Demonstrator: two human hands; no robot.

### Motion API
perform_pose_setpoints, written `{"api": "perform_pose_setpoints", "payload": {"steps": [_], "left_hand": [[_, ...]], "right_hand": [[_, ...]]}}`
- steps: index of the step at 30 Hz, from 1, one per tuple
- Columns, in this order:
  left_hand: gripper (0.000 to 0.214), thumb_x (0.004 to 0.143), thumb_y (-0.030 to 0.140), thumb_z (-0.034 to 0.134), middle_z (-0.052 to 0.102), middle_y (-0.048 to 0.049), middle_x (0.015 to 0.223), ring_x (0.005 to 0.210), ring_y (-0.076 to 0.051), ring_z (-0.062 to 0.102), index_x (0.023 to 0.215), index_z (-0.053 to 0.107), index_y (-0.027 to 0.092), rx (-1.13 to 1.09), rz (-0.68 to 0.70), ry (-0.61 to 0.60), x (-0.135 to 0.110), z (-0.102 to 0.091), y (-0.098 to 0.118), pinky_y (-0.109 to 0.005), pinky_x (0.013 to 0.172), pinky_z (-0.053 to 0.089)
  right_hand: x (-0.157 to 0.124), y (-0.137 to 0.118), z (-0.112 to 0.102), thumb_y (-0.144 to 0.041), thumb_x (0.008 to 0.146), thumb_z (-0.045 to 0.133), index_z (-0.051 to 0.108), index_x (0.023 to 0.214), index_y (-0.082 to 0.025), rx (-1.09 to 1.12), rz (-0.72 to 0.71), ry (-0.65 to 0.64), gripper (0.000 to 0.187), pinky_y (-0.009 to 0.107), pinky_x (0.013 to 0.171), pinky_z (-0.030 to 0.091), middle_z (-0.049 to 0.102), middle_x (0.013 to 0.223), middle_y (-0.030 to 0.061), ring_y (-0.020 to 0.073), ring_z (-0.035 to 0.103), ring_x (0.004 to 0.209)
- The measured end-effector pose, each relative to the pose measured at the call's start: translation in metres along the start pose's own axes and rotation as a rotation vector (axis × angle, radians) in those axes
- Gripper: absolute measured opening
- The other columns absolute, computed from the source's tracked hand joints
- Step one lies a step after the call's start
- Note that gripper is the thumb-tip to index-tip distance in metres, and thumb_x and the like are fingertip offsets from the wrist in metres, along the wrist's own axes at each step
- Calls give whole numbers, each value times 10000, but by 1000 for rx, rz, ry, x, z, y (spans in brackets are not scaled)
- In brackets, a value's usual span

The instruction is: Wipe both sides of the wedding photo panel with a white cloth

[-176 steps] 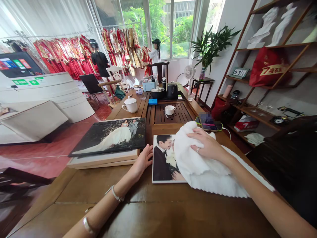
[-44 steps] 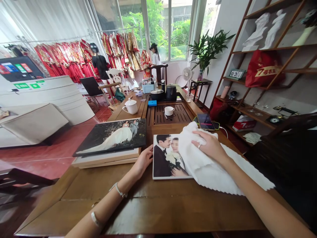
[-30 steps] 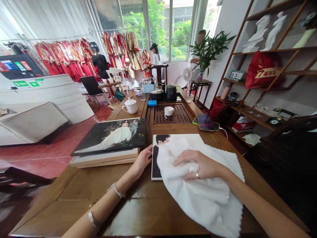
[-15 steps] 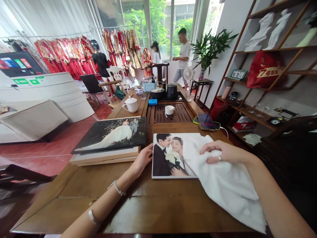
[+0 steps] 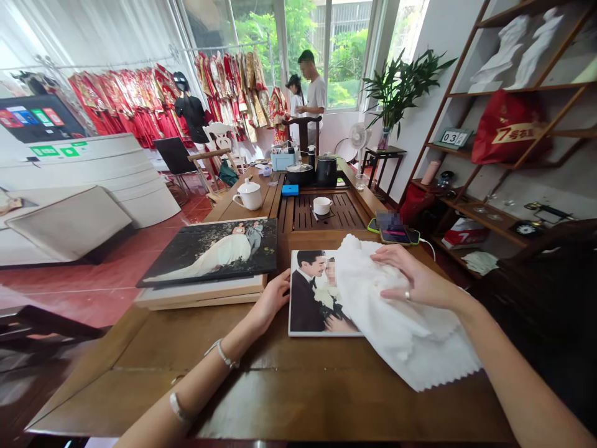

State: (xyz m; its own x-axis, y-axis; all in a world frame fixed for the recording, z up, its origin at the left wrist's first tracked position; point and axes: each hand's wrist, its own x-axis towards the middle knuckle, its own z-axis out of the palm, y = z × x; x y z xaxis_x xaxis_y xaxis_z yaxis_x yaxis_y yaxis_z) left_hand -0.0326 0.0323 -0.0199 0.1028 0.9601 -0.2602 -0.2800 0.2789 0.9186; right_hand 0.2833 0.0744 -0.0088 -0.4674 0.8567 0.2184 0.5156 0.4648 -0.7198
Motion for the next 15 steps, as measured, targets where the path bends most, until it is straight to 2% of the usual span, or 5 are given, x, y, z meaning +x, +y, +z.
{"api": "perform_pose_setpoints", "payload": {"steps": [2,4,8,11,15], "left_hand": [[441,669,202,515,616,-80,1287,1228,-268,508,1094,631,177,-12,2,17,0,0,0,-375,1010,372],[436,674,202,508,625,-78,1274,1224,-266,514,1090,635,176,-10,-1,16,0,0,-1,-373,1011,374],[431,680,202,490,649,-72,1239,1215,-265,525,1082,642,175,2,-1,17,-1,3,0,-368,1002,381],[452,690,196,484,652,-70,1239,1233,-263,516,1116,634,180,15,7,23,-1,4,1,-369,1006,379],[452,707,194,474,645,-57,1261,1262,-264,497,1130,634,190,1,5,48,2,3,-2,-397,1040,357]], "right_hand": [[-2,4,-8,-444,676,746,520,1191,-275,-133,20,-42,588,464,1007,422,583,1264,83,317,542,1178],[-2,4,-6,-418,715,711,552,1196,-280,-256,67,10,525,473,991,432,592,1265,69,326,550,1159],[8,-6,20,-284,796,594,445,1327,-290,-386,67,221,552,445,948,461,534,1346,52,301,543,1170],[20,-14,40,-206,819,525,482,1278,-252,-479,19,320,463,461,936,455,528,1325,89,307,541,1156],[27,-31,60,-251,886,488,555,1241,-239,-532,-139,198,361,506,973,406,452,1390,131,324,490,1203]]}}
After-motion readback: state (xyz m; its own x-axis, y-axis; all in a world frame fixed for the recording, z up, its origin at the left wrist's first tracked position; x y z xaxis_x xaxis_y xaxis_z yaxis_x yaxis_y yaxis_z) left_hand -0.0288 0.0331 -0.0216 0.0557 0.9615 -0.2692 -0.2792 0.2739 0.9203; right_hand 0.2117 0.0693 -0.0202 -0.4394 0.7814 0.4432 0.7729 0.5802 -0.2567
